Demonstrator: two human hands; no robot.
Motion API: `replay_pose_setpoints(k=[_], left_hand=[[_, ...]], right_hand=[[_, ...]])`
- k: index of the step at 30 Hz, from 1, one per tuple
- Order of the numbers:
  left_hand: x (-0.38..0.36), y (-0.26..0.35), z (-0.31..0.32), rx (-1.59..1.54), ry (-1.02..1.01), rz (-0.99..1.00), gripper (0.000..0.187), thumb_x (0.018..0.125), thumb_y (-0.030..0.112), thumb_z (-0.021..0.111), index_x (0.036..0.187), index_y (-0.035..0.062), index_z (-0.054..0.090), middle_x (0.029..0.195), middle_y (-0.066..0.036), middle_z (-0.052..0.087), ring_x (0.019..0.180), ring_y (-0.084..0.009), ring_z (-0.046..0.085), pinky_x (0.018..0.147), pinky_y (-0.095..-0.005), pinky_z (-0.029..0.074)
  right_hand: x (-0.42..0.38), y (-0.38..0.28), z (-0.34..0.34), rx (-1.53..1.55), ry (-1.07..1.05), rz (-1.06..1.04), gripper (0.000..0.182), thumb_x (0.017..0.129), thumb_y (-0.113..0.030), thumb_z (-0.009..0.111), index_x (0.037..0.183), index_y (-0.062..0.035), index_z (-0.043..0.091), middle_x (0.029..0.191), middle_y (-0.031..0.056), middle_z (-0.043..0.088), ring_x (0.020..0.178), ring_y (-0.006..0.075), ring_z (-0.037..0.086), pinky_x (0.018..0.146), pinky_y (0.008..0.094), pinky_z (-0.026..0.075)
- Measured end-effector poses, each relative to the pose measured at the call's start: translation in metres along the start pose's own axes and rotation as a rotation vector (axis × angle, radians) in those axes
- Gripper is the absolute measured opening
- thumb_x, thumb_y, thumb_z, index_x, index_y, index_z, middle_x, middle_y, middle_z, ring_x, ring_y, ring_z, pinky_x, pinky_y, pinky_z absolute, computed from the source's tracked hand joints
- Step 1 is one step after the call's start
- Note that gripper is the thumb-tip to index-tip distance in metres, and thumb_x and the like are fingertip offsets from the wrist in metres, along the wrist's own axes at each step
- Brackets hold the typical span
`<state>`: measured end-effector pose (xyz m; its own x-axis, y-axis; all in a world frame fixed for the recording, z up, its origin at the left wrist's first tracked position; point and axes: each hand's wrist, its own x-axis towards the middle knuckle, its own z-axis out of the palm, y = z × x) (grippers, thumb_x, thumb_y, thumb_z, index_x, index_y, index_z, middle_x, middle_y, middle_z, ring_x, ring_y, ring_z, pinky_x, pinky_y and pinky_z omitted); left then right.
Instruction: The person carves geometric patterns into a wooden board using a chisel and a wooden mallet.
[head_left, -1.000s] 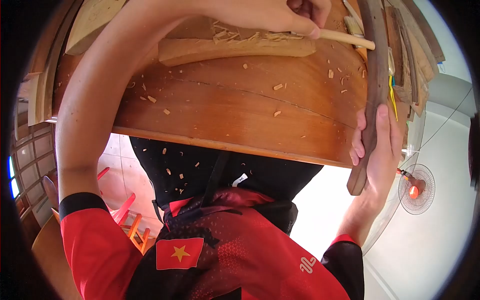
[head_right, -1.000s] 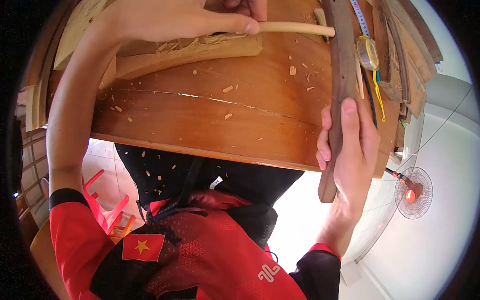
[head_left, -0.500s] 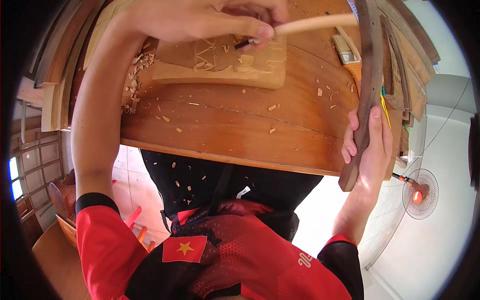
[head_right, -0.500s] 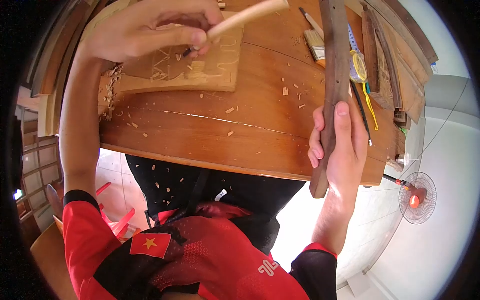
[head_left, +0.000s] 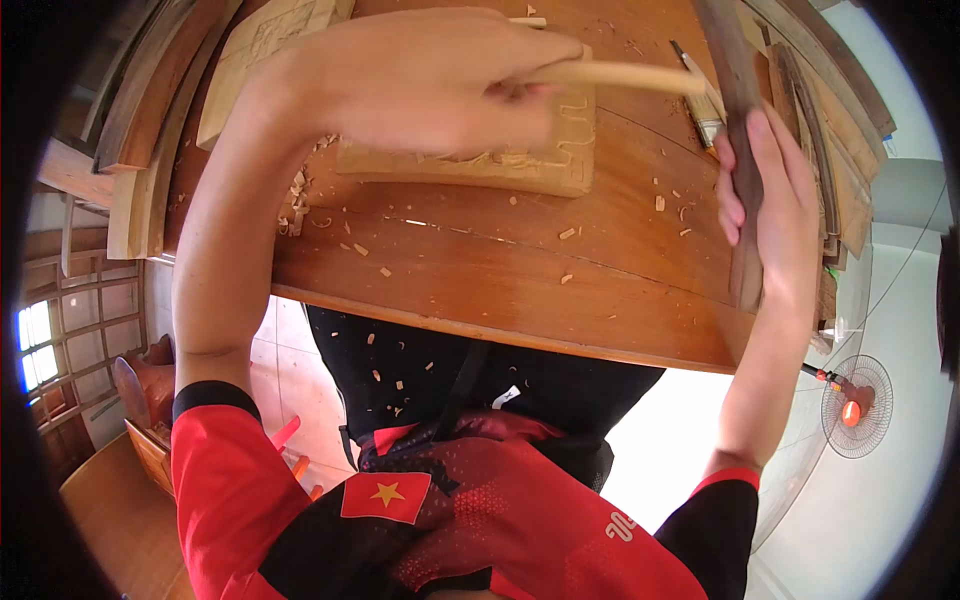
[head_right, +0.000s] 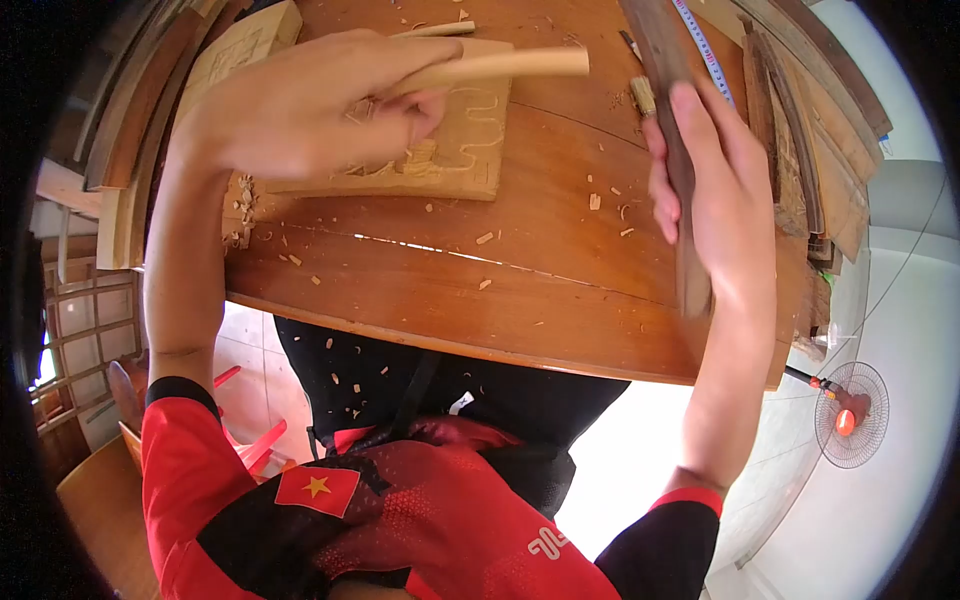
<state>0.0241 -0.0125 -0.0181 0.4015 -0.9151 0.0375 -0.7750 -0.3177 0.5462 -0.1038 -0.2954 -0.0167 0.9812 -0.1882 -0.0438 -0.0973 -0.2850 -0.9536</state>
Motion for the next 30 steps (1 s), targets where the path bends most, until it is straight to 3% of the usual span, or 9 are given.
replay_pose_setpoints(k=[2, 5, 7, 9, 12, 17, 20, 23, 30], left_hand=[[-0.001, 0.020, -0.003, 0.102, -0.089, -0.027, 0.027, 0.091, 0.019, 0.067, 0.112, 0.0045, 0.061, 0.083, -0.010, 0.064, 0.079, -0.0315, 0.062, 0.077, -0.0429, 0.049], [-0.008, 0.016, 0.010, 0.262, 0.097, 0.063, 0.026, 0.089, 0.016, 0.068, 0.110, 0.0043, 0.059, 0.090, -0.014, 0.065, 0.090, -0.0352, 0.062, 0.083, -0.0451, 0.047], [-0.007, 0.028, 0.003, 0.323, 0.031, 0.032, 0.027, 0.087, 0.017, 0.069, 0.109, 0.0041, 0.059, 0.093, -0.015, 0.065, 0.093, -0.0370, 0.062, 0.084, -0.0462, 0.047], [-0.004, 0.033, 0.003, 0.345, -0.004, 0.022, 0.027, 0.086, 0.017, 0.070, 0.107, 0.0040, 0.058, 0.094, -0.016, 0.065, 0.096, -0.0388, 0.061, 0.085, -0.0472, 0.047], [-0.006, 0.028, 0.009, 0.318, 0.000, 0.008, 0.028, 0.084, 0.017, 0.072, 0.105, 0.0042, 0.057, 0.094, -0.016, 0.064, 0.099, -0.0408, 0.060, 0.087, -0.0480, 0.047], [-0.015, 0.034, -0.002, 0.227, -0.064, 0.008, 0.034, 0.079, 0.017, 0.077, 0.103, 0.0046, 0.055, 0.095, -0.016, 0.063, 0.101, -0.0420, 0.059, 0.089, -0.0482, 0.046], [-0.016, 0.026, 0.009, 0.279, 0.016, 0.147, 0.040, 0.078, 0.018, 0.079, 0.106, 0.0045, 0.054, 0.098, -0.017, 0.063, 0.102, -0.0427, 0.059, 0.088, -0.0491, 0.046], [-0.012, 0.037, 0.005, 0.255, -0.152, 0.028, 0.042, 0.079, 0.018, 0.079, 0.108, 0.0043, 0.053, 0.100, -0.018, 0.062, 0.103, -0.0431, 0.058, 0.089, -0.0503, 0.046], [-0.008, 0.032, 0.014, 0.329, 0.096, 0.022, 0.034, 0.084, 0.015, 0.073, 0.109, 0.0040, 0.052, 0.100, -0.018, 0.063, 0.101, -0.0423, 0.060, 0.086, -0.0493, 0.048]], right_hand=[[0.023, 0.005, 0.001, 0.030, -0.032, -0.003, 0.033, 0.110, -0.037, 0.051, 0.110, -0.0044, 0.059, 0.085, 0.0026, 0.056, 0.049, 0.0071, 0.045, 0.039, 0.0246, 0.035], [0.031, 0.010, 0.008, -0.009, -0.027, 0.016, 0.033, 0.109, -0.038, 0.051, 0.111, -0.0060, 0.058, 0.084, 0.0016, 0.056, 0.049, 0.0069, 0.046, 0.040, 0.0238, 0.036], [0.026, 0.017, 0.006, -0.075, -0.037, 0.048, 0.033, 0.109, -0.040, 0.051, 0.112, -0.0074, 0.058, 0.085, 0.0008, 0.056, 0.050, 0.0061, 0.045, 0.040, 0.0223, 0.036], [0.020, 0.025, 0.004, 0.100, -0.072, 0.089, 0.030, 0.109, -0.038, 0.054, 0.113, -0.0081, 0.057, 0.083, 0.0023, 0.056, 0.049, 0.0074, 0.046, 0.040, 0.0228, 0.035], [0.021, 0.029, 0.001, 0.153, -0.120, 0.081, 0.042, 0.111, -0.030, 0.050, 0.142, -0.0021, 0.052, 0.080, 0.0024, 0.054, 0.049, 0.0071, 0.046, 0.041, 0.0236, 0.036], [0.021, 0.029, -0.005, 0.185, -0.141, 0.067, 0.040, 0.112, -0.028, 0.048, 0.142, -0.0021, 0.051, 0.082, 0.0026, 0.052, 0.049, 0.0068, 0.045, 0.040, 0.0229, 0.035], [0.018, 0.029, -0.003, 0.192, -0.204, 0.052, 0.038, 0.112, -0.030, 0.048, 0.138, -0.0022, 0.051, 0.081, 0.0015, 0.051, 0.049, 0.0065, 0.044, 0.040, 0.0232, 0.036], [0.013, 0.026, -0.001, 0.180, -0.235, 0.043, 0.039, 0.112, -0.031, 0.048, 0.138, -0.0024, 0.051, 0.081, 0.0014, 0.051, 0.049, 0.0062, 0.044, 0.041, 0.0234, 0.036], [0.013, 0.025, 0.000, 0.212, -0.175, 0.094, 0.047, 0.111, -0.028, 0.051, 0.150, -0.0032, 0.045, 0.081, 0.0025, 0.054, 0.049, 0.0072, 0.044, 0.040, 0.0236, 0.035]])
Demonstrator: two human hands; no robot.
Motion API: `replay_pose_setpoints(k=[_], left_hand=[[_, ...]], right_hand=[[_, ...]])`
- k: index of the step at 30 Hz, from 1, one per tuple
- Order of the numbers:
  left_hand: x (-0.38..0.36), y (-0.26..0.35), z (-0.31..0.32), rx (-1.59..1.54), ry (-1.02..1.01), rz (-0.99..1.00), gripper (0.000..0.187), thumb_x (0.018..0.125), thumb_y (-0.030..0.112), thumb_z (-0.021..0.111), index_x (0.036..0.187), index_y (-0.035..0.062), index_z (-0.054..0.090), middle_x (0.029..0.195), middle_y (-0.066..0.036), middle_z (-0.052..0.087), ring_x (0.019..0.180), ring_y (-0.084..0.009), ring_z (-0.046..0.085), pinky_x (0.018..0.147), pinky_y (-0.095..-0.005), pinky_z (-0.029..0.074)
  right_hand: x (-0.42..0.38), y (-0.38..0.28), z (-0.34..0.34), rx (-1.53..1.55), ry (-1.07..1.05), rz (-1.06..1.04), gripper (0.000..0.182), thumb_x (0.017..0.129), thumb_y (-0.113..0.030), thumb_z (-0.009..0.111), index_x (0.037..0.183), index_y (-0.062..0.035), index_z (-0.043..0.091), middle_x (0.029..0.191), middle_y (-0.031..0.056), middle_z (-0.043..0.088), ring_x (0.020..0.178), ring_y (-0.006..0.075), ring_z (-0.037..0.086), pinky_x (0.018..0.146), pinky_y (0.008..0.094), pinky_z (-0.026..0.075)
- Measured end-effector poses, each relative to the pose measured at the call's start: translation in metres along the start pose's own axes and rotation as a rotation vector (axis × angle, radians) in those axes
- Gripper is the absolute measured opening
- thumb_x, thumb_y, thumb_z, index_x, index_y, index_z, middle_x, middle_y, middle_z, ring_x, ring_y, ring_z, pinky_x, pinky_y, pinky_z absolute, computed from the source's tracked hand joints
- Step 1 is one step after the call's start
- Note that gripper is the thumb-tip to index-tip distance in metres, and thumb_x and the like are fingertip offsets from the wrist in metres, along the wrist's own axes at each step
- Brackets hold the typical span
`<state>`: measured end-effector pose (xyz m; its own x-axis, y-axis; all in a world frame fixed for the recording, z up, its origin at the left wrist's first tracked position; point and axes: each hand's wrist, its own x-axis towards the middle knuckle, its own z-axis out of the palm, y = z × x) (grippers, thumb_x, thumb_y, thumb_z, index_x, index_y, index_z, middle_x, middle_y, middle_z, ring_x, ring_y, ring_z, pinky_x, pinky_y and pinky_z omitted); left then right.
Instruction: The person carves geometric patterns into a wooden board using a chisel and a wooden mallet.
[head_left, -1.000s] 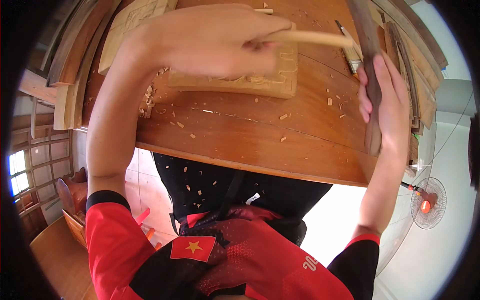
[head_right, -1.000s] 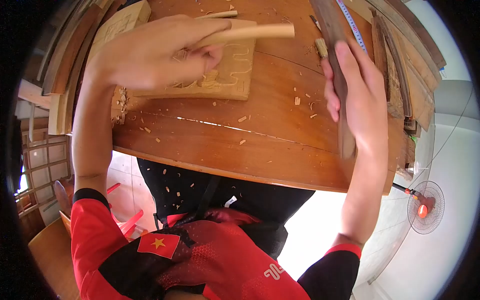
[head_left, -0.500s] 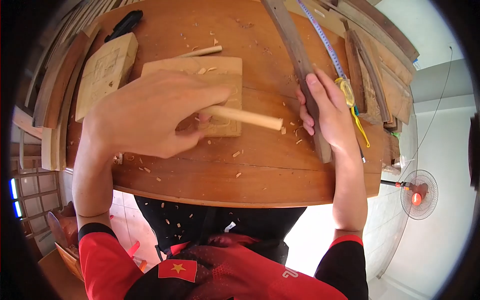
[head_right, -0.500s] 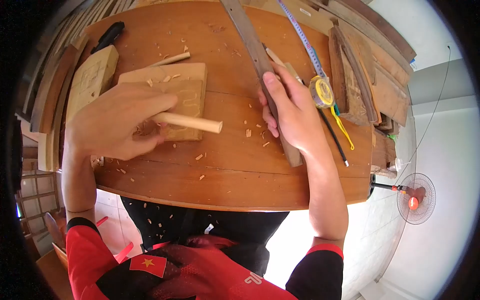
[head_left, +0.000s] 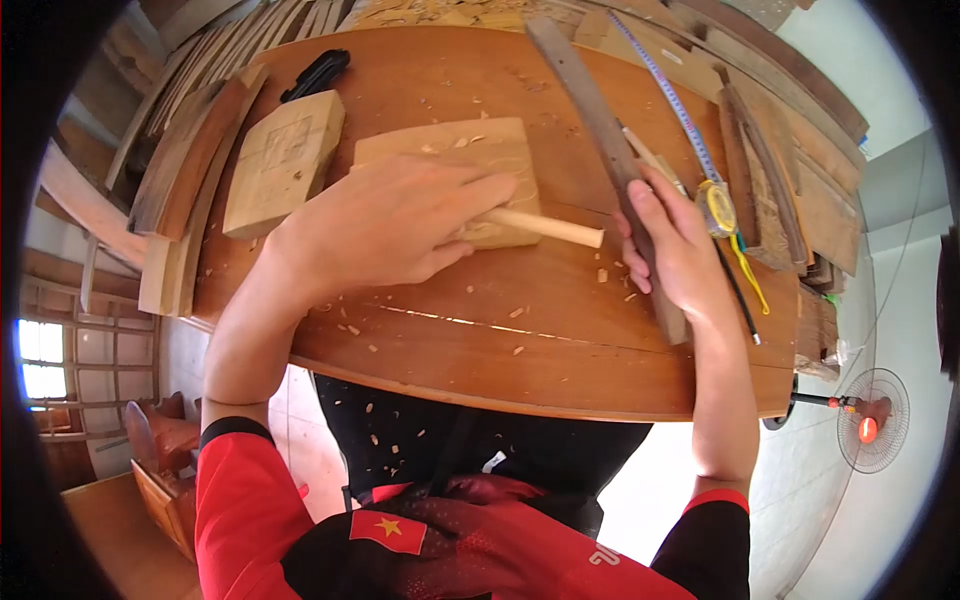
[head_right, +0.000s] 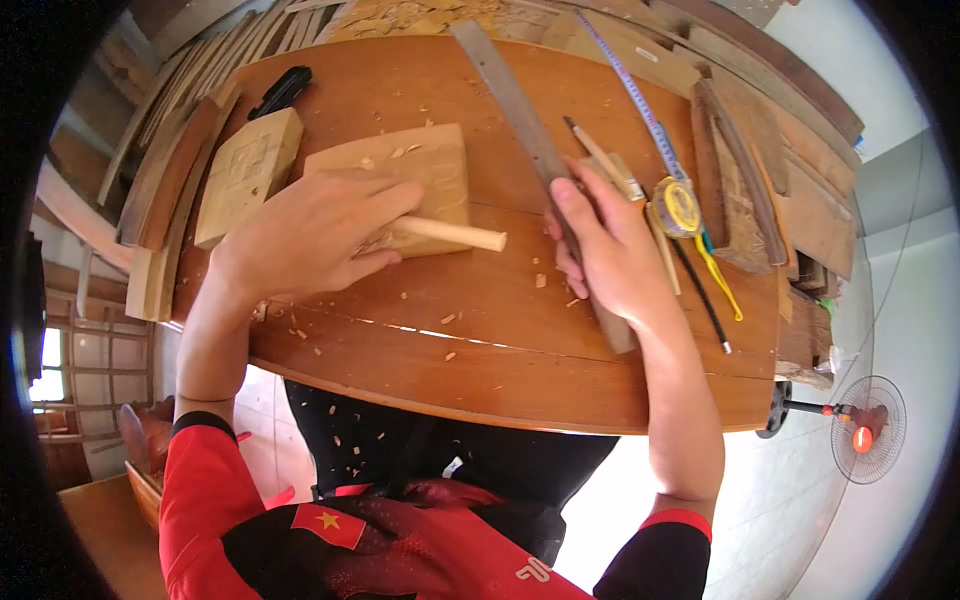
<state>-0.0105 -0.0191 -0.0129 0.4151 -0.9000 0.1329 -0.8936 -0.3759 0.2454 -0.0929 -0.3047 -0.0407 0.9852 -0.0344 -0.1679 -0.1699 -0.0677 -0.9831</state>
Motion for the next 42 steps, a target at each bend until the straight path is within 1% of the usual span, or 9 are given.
replay_pose_setpoints(k=[5, 14, 17, 20, 23, 26, 29, 35, 42], left_hand=[[0.005, 0.001, 0.001, 0.012, -0.063, -0.027, 0.034, 0.086, 0.013, 0.071, 0.111, 0.0035, 0.052, 0.101, -0.018, 0.063, 0.102, -0.0421, 0.060, 0.086, -0.0493, 0.048], [0.003, -0.014, 0.019, -0.013, 0.045, 0.053, 0.035, 0.087, 0.013, 0.070, 0.116, 0.0050, 0.055, 0.101, -0.016, 0.064, 0.101, -0.0394, 0.061, 0.087, -0.0477, 0.048], [0.011, -0.016, -0.009, -0.166, -0.103, -0.114, 0.030, 0.087, 0.015, 0.070, 0.112, 0.0053, 0.056, 0.095, -0.014, 0.064, 0.095, -0.0360, 0.063, 0.085, -0.0451, 0.048], [0.007, -0.036, 0.000, -0.105, 0.127, -0.011, 0.024, 0.087, 0.016, 0.071, 0.103, 0.0042, 0.058, 0.085, -0.010, 0.063, 0.084, -0.0330, 0.065, 0.077, -0.0428, 0.049], [0.011, -0.026, 0.001, -0.129, 0.080, 0.000, 0.021, 0.087, 0.017, 0.072, 0.095, 0.0033, 0.058, 0.078, -0.010, 0.062, 0.077, -0.0345, 0.064, 0.070, -0.0430, 0.049], [0.012, -0.018, 0.000, 0.021, 0.096, -0.009, 0.020, 0.087, 0.016, 0.072, 0.093, 0.0033, 0.057, 0.076, -0.013, 0.061, 0.074, -0.0370, 0.063, 0.065, -0.0443, 0.047], [0.014, -0.020, 0.007, 0.040, 0.151, 0.027, 0.020, 0.088, 0.016, 0.072, 0.093, 0.0037, 0.057, 0.076, -0.015, 0.061, 0.075, -0.0392, 0.062, 0.065, -0.0465, 0.047], [0.017, -0.011, 0.014, 0.124, 0.249, -0.032, 0.020, 0.088, 0.016, 0.071, 0.094, 0.0037, 0.057, 0.076, -0.016, 0.064, 0.074, -0.0406, 0.063, 0.064, -0.0489, 0.046], [0.019, 0.000, 0.010, 0.218, 0.220, -0.103, 0.020, 0.088, 0.015, 0.070, 0.097, 0.0042, 0.056, 0.074, -0.016, 0.065, 0.075, -0.0401, 0.064, 0.065, -0.0494, 0.048]], right_hand=[[0.001, 0.004, 0.001, -0.030, -0.009, -0.025, 0.045, 0.111, -0.029, 0.050, 0.147, -0.0023, 0.048, 0.081, 0.0024, 0.053, 0.048, 0.0068, 0.043, 0.039, 0.0232, 0.035], [0.000, 0.005, 0.003, -0.088, -0.018, -0.024, 0.046, 0.111, -0.032, 0.050, 0.145, -0.0013, 0.050, 0.080, 0.0023, 0.052, 0.048, 0.0064, 0.043, 0.039, 0.0233, 0.035], [0.000, 0.004, 0.003, -0.092, -0.020, -0.037, 0.046, 0.111, -0.033, 0.050, 0.144, -0.0012, 0.051, 0.080, 0.0020, 0.052, 0.048, 0.0060, 0.043, 0.039, 0.0230, 0.035], [0.000, 0.003, 0.004, -0.085, -0.003, -0.043, 0.045, 0.111, -0.034, 0.051, 0.142, -0.0010, 0.053, 0.080, 0.0017, 0.052, 0.048, 0.0057, 0.044, 0.039, 0.0226, 0.035], [0.002, 0.005, 0.002, -0.098, -0.002, -0.054, 0.045, 0.111, -0.034, 0.051, 0.141, -0.0009, 0.054, 0.081, 0.0016, 0.053, 0.048, 0.0054, 0.044, 0.039, 0.0225, 0.035], [0.001, 0.006, 0.002, -0.099, -0.004, -0.046, 0.045, 0.111, -0.034, 0.051, 0.140, -0.0007, 0.054, 0.081, 0.0015, 0.053, 0.048, 0.0053, 0.044, 0.038, 0.0225, 0.035], [0.001, 0.005, 0.004, -0.104, 0.000, -0.038, 0.045, 0.111, -0.034, 0.051, 0.140, -0.0006, 0.054, 0.081, 0.0014, 0.052, 0.048, 0.0052, 0.044, 0.038, 0.0226, 0.035], [0.002, 0.007, 0.005, -0.108, -0.017, -0.053, 0.044, 0.111, -0.034, 0.051, 0.139, -0.0002, 0.054, 0.080, 0.0017, 0.052, 0.047, 0.0055, 0.043, 0.038, 0.0228, 0.035], [0.002, 0.008, 0.007, -0.120, -0.007, -0.054, 0.044, 0.110, -0.033, 0.052, 0.140, -0.0003, 0.054, 0.080, 0.0019, 0.053, 0.047, 0.0056, 0.043, 0.038, 0.0229, 0.034]])
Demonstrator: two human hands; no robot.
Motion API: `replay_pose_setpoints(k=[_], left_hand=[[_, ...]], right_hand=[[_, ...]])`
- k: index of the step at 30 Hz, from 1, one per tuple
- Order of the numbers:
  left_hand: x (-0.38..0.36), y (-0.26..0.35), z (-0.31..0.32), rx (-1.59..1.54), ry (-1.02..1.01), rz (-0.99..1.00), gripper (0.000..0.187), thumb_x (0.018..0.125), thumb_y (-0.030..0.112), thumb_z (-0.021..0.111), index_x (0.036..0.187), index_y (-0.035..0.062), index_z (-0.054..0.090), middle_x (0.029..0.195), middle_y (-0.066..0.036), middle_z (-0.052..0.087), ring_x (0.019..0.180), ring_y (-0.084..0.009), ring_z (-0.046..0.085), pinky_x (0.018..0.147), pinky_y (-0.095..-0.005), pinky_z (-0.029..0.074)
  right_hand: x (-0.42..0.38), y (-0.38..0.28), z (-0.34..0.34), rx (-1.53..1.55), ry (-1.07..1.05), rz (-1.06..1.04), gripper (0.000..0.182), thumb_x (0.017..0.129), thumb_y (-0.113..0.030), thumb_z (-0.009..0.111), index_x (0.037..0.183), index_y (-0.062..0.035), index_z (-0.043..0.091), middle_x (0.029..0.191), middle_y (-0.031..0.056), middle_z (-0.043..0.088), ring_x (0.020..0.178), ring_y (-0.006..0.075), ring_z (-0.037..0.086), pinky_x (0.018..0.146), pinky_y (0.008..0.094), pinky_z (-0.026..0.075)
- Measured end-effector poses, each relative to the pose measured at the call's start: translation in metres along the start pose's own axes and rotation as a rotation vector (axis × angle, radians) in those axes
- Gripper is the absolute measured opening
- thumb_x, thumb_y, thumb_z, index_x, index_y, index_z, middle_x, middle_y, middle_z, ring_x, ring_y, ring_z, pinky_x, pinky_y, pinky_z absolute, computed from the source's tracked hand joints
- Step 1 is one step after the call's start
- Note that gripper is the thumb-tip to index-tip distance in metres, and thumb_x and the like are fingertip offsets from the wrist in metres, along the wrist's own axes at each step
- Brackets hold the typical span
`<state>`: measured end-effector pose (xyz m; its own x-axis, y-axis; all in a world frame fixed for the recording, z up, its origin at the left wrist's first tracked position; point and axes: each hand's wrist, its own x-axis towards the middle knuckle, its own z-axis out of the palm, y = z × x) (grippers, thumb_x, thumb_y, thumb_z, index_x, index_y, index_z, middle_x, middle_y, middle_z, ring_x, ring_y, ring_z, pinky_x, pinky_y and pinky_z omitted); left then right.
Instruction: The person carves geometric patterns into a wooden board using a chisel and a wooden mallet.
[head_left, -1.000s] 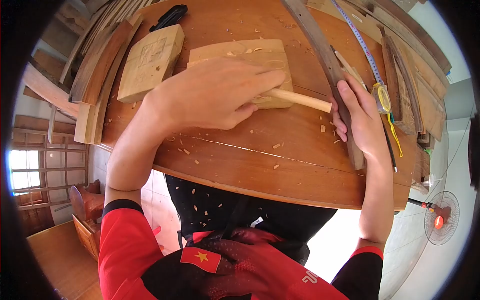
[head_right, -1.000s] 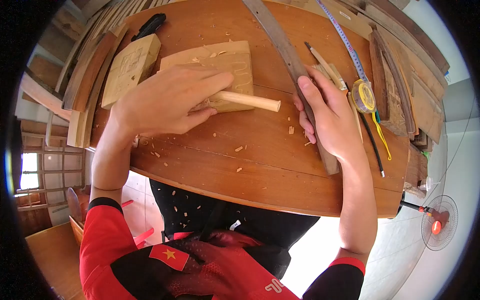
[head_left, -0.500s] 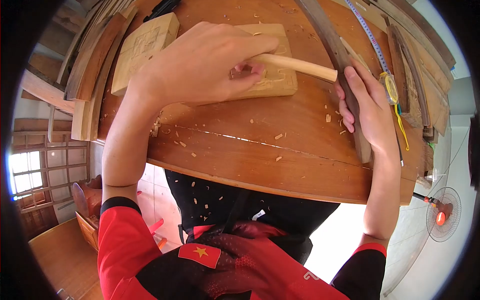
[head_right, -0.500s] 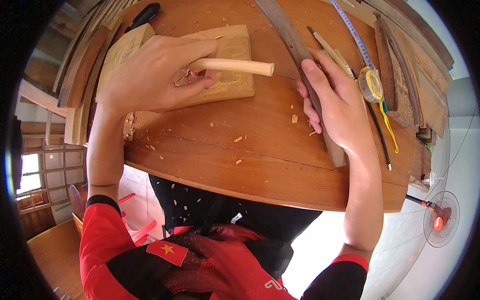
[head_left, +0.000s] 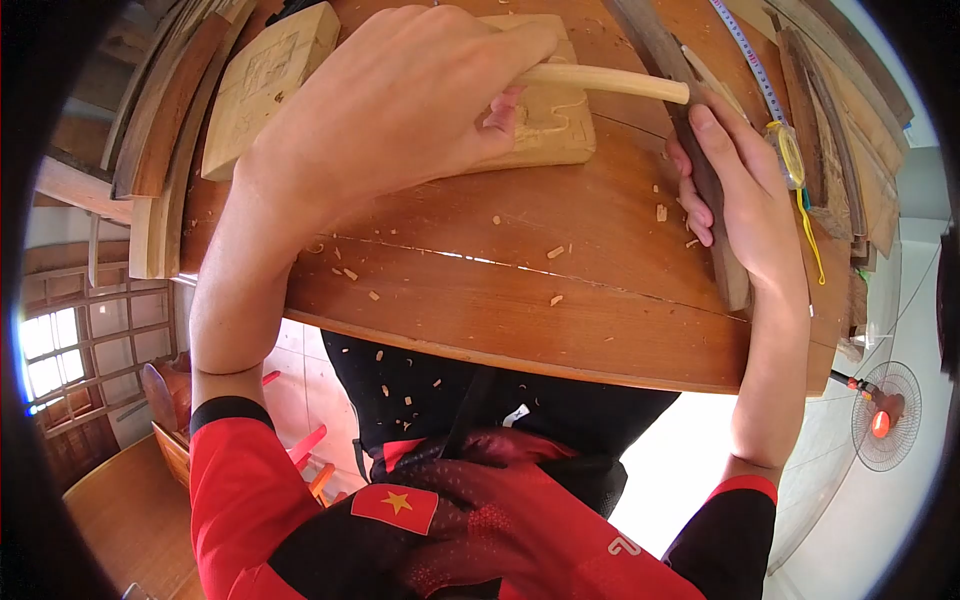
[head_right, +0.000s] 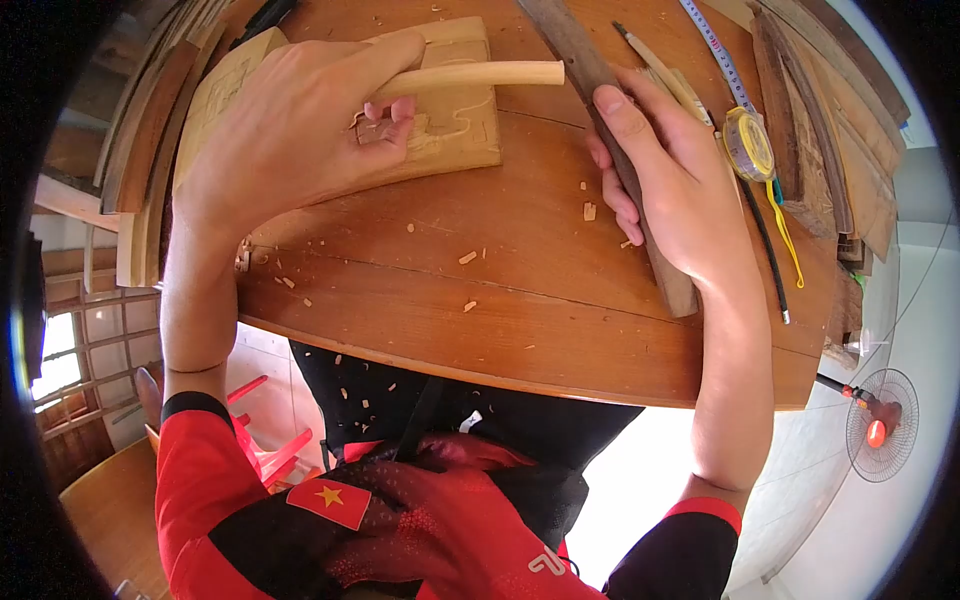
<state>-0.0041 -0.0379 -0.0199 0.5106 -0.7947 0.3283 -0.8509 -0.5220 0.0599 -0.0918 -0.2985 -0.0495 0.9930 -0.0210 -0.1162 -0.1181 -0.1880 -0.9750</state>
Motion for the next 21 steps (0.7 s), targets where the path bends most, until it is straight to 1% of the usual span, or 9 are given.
replay_pose_setpoints(k=[2, 5, 8, 11, 14, 17, 20, 21], left_hand=[[-0.001, -0.002, 0.001, 0.019, 0.002, -0.032, 0.021, 0.088, 0.016, 0.071, 0.097, 0.0042, 0.056, 0.075, -0.015, 0.066, 0.076, -0.0393, 0.065, 0.065, -0.0483, 0.049], [-0.002, -0.015, -0.001, -0.138, -0.011, 0.002, 0.022, 0.089, 0.017, 0.072, 0.099, 0.0039, 0.057, 0.079, -0.012, 0.069, 0.077, -0.0368, 0.067, 0.067, -0.0450, 0.050], [0.000, -0.017, -0.002, -0.199, -0.012, 0.078, 0.023, 0.090, 0.018, 0.072, 0.100, 0.0036, 0.057, 0.083, -0.010, 0.071, 0.077, -0.0326, 0.068, 0.069, -0.0415, 0.051], [0.001, -0.030, 0.002, -0.209, -0.064, 0.072, 0.026, 0.090, 0.020, 0.073, 0.103, 0.0023, 0.059, 0.085, -0.009, 0.071, 0.076, -0.0271, 0.067, 0.070, -0.0381, 0.050], [0.009, -0.034, -0.014, -0.198, -0.245, -0.122, 0.024, 0.098, 0.024, 0.067, 0.102, 0.0026, 0.058, 0.091, -0.016, 0.067, 0.088, -0.0319, 0.069, 0.075, -0.0408, 0.052], [0.009, -0.033, -0.012, -0.281, -0.225, -0.035, 0.033, 0.094, 0.031, 0.072, 0.103, 0.0020, 0.058, 0.086, -0.016, 0.067, 0.085, -0.0352, 0.069, 0.073, -0.0424, 0.053], [0.007, -0.035, -0.005, -0.158, -0.129, -0.036, 0.040, 0.090, 0.034, 0.076, 0.106, 0.0014, 0.059, 0.089, -0.016, 0.068, 0.086, -0.0342, 0.070, 0.075, -0.0422, 0.054], [0.007, -0.033, -0.007, -0.196, -0.155, -0.059, 0.040, 0.090, 0.033, 0.076, 0.107, 0.0012, 0.060, 0.090, -0.016, 0.069, 0.087, -0.0340, 0.070, 0.076, -0.0418, 0.054]], right_hand=[[-0.001, 0.000, 0.000, 0.003, 0.000, 0.002, 0.044, 0.110, -0.033, 0.052, 0.140, -0.0006, 0.054, 0.080, 0.0019, 0.053, 0.047, 0.0055, 0.043, 0.038, 0.0227, 0.034], [-0.001, -0.001, 0.001, 0.006, 0.000, 0.004, 0.045, 0.110, -0.034, 0.052, 0.141, -0.0010, 0.054, 0.080, 0.0018, 0.053, 0.047, 0.0054, 0.043, 0.038, 0.0225, 0.034], [-0.002, -0.003, 0.001, -0.002, 0.001, 0.000, 0.045, 0.110, -0.034, 0.051, 0.141, -0.0010, 0.054, 0.080, 0.0017, 0.053, 0.048, 0.0052, 0.043, 0.039, 0.0223, 0.034], [-0.002, -0.002, 0.001, -0.006, -0.011, 0.003, 0.045, 0.110, -0.034, 0.051, 0.141, -0.0010, 0.054, 0.081, 0.0018, 0.053, 0.048, 0.0050, 0.043, 0.039, 0.0220, 0.034], [-0.002, 0.000, 0.000, -0.002, -0.026, 0.009, 0.046, 0.110, -0.035, 0.051, 0.141, -0.0009, 0.054, 0.082, 0.0019, 0.052, 0.048, 0.0049, 0.043, 0.039, 0.0218, 0.034], [-0.002, -0.001, 0.001, -0.001, -0.016, 0.014, 0.046, 0.110, -0.035, 0.051, 0.141, -0.0009, 0.054, 0.083, 0.0018, 0.052, 0.049, 0.0048, 0.043, 0.039, 0.0217, 0.034], [-0.003, -0.003, 0.001, -0.012, -0.013, 0.024, 0.046, 0.110, -0.035, 0.051, 0.141, -0.0005, 0.053, 0.083, 0.0018, 0.052, 0.049, 0.0048, 0.044, 0.039, 0.0217, 0.034], [-0.003, -0.003, 0.001, -0.016, -0.017, 0.027, 0.047, 0.110, -0.035, 0.051, 0.141, -0.0003, 0.053, 0.083, 0.0019, 0.052, 0.049, 0.0048, 0.044, 0.039, 0.0217, 0.034]])
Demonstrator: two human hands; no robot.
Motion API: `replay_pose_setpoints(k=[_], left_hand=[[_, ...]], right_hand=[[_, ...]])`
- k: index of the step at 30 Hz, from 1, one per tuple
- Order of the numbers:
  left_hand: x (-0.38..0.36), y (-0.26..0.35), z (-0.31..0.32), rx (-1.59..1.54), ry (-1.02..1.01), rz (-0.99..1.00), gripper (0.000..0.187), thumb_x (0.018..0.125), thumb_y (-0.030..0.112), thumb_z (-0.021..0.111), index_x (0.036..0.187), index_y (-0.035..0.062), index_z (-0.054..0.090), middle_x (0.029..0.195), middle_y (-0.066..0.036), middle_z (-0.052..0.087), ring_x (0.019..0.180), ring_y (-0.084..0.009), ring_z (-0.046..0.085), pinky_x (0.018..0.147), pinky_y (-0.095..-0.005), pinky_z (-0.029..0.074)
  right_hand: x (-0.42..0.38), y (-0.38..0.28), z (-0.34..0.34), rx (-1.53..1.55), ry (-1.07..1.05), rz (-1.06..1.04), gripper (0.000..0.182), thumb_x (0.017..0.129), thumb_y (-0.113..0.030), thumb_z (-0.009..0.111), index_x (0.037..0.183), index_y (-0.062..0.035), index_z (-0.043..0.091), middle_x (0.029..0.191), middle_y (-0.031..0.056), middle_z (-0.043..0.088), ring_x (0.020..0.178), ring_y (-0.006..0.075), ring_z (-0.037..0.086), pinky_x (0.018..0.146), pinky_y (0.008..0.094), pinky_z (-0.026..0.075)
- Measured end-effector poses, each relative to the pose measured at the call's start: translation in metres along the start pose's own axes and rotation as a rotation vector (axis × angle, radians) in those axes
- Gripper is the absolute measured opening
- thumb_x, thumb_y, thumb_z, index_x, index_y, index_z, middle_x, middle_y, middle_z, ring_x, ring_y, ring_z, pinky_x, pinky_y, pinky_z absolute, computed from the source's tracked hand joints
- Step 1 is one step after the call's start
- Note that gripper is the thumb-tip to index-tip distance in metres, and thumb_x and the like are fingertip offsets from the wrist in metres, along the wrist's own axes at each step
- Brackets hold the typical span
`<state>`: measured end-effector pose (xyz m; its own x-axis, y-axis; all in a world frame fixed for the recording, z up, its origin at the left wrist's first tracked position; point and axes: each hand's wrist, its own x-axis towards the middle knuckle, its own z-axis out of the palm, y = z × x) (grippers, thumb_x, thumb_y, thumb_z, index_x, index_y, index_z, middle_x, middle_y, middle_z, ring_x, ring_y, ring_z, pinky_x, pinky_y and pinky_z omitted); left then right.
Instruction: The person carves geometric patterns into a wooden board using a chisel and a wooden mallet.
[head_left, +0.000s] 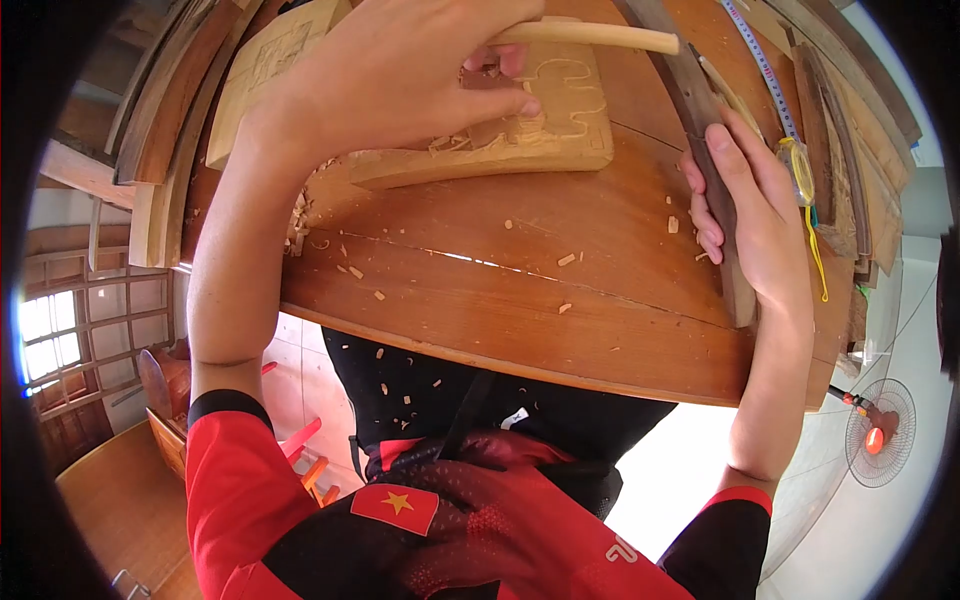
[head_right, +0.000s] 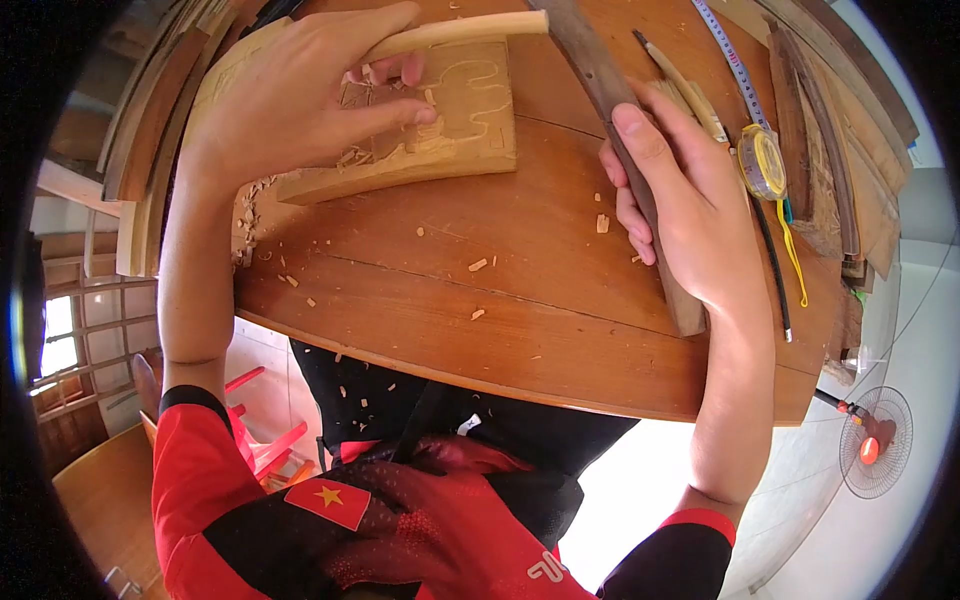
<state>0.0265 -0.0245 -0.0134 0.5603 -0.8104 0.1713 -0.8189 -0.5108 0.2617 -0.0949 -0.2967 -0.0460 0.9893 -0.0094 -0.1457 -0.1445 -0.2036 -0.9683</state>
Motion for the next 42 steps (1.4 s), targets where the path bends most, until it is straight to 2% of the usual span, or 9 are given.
replay_pose_setpoints(k=[7, 12, 19, 24, 27, 31, 33, 36, 42], left_hand=[[0.002, -0.009, 0.013, -0.260, 0.008, 0.135, 0.039, 0.089, 0.026, 0.074, 0.114, 0.0004, 0.062, 0.091, -0.015, 0.069, 0.086, -0.0328, 0.070, 0.076, -0.0403, 0.054], [-0.004, 0.013, -0.009, -0.169, -0.097, 0.136, 0.028, 0.085, 0.018, 0.072, 0.107, 0.0017, 0.064, 0.084, -0.015, 0.068, 0.079, -0.0313, 0.069, 0.071, -0.0414, 0.051], [0.001, -0.002, -0.011, -0.449, -0.199, 0.231, 0.025, 0.082, 0.014, 0.067, 0.101, -0.0002, 0.060, 0.081, -0.013, 0.063, 0.067, -0.0272, 0.059, 0.061, -0.0389, 0.046], [-0.001, -0.008, -0.010, -0.571, -0.318, 0.070, 0.030, 0.091, 0.021, 0.070, 0.109, -0.0011, 0.061, 0.090, -0.011, 0.066, 0.076, -0.0238, 0.061, 0.068, -0.0364, 0.047], [-0.011, -0.007, 0.000, -0.676, -0.185, 0.046, 0.032, 0.094, 0.023, 0.072, 0.113, -0.0014, 0.064, 0.087, -0.009, 0.070, 0.081, -0.0183, 0.065, 0.073, -0.0335, 0.049], [-0.011, 0.014, 0.006, -0.359, 0.034, -0.089, 0.035, 0.102, 0.027, 0.065, 0.122, -0.0015, 0.063, 0.094, -0.008, 0.066, 0.080, -0.0198, 0.060, 0.071, -0.0340, 0.046], [-0.006, 0.014, 0.010, -0.443, 0.095, -0.069, 0.037, 0.105, 0.029, 0.062, 0.127, -0.0007, 0.062, 0.099, -0.008, 0.065, 0.082, -0.0214, 0.060, 0.072, -0.0340, 0.047], [0.011, -0.012, 0.019, -0.775, 0.056, 0.216, 0.038, 0.106, 0.027, 0.061, 0.132, 0.0002, 0.065, 0.110, -0.009, 0.069, 0.092, -0.0176, 0.065, 0.080, -0.0296, 0.052], [0.008, 0.018, 0.016, -0.948, 0.050, 0.005, 0.028, 0.101, 0.019, 0.071, 0.122, 0.0007, 0.073, 0.114, -0.009, 0.072, 0.099, -0.0141, 0.069, 0.086, -0.0275, 0.057]], right_hand=[[0.000, 0.000, 0.002, 0.006, 0.009, -0.003, 0.047, 0.110, -0.035, 0.051, 0.141, 0.0006, 0.052, 0.083, 0.0023, 0.053, 0.049, 0.0053, 0.044, 0.040, 0.0215, 0.035], [0.000, 0.002, 0.001, 0.017, 0.013, -0.007, 0.046, 0.110, -0.034, 0.051, 0.141, 0.0004, 0.052, 0.083, 0.0023, 0.053, 0.050, 0.0054, 0.045, 0.040, 0.0213, 0.035], [0.001, 0.003, 0.000, 0.003, -0.014, 0.002, 0.048, 0.110, -0.034, 0.051, 0.143, -0.0003, 0.050, 0.084, 0.0026, 0.053, 0.050, 0.0057, 0.045, 0.040, 0.0216, 0.035], [0.000, 0.001, 0.000, 0.016, -0.018, 0.007, 0.049, 0.110, -0.035, 0.051, 0.144, -0.0008, 0.049, 0.085, 0.0029, 0.054, 0.050, 0.0063, 0.045, 0.040, 0.0222, 0.036], [0.000, 0.003, 0.002, 0.036, 0.046, 0.049, 0.050, 0.110, -0.037, 0.052, 0.145, -0.0017, 0.049, 0.085, 0.0030, 0.054, 0.050, 0.0061, 0.045, 0.040, 0.0221, 0.036], [0.003, 0.003, -0.002, -0.003, -0.029, 0.032, 0.055, 0.111, -0.037, 0.050, 0.152, -0.0013, 0.039, 0.088, 0.0068, 0.055, 0.050, 0.0085, 0.045, 0.040, 0.0240, 0.035], [0.002, 0.003, -0.003, -0.003, -0.028, 0.030, 0.055, 0.111, -0.037, 0.049, 0.152, -0.0016, 0.039, 0.088, 0.0069, 0.055, 0.050, 0.0086, 0.045, 0.040, 0.0241, 0.035], [0.000, 0.002, 0.000, 0.031, 0.007, 0.020, 0.050, 0.110, -0.038, 0.052, 0.145, -0.0020, 0.049, 0.084, 0.0026, 0.053, 0.051, 0.0056, 0.046, 0.040, 0.0213, 0.036], [0.001, 0.001, 0.001, 0.035, 0.029, 0.017, 0.047, 0.110, -0.035, 0.051, 0.144, -0.0012, 0.050, 0.083, 0.0022, 0.053, 0.050, 0.0054, 0.045, 0.040, 0.0212, 0.035]])
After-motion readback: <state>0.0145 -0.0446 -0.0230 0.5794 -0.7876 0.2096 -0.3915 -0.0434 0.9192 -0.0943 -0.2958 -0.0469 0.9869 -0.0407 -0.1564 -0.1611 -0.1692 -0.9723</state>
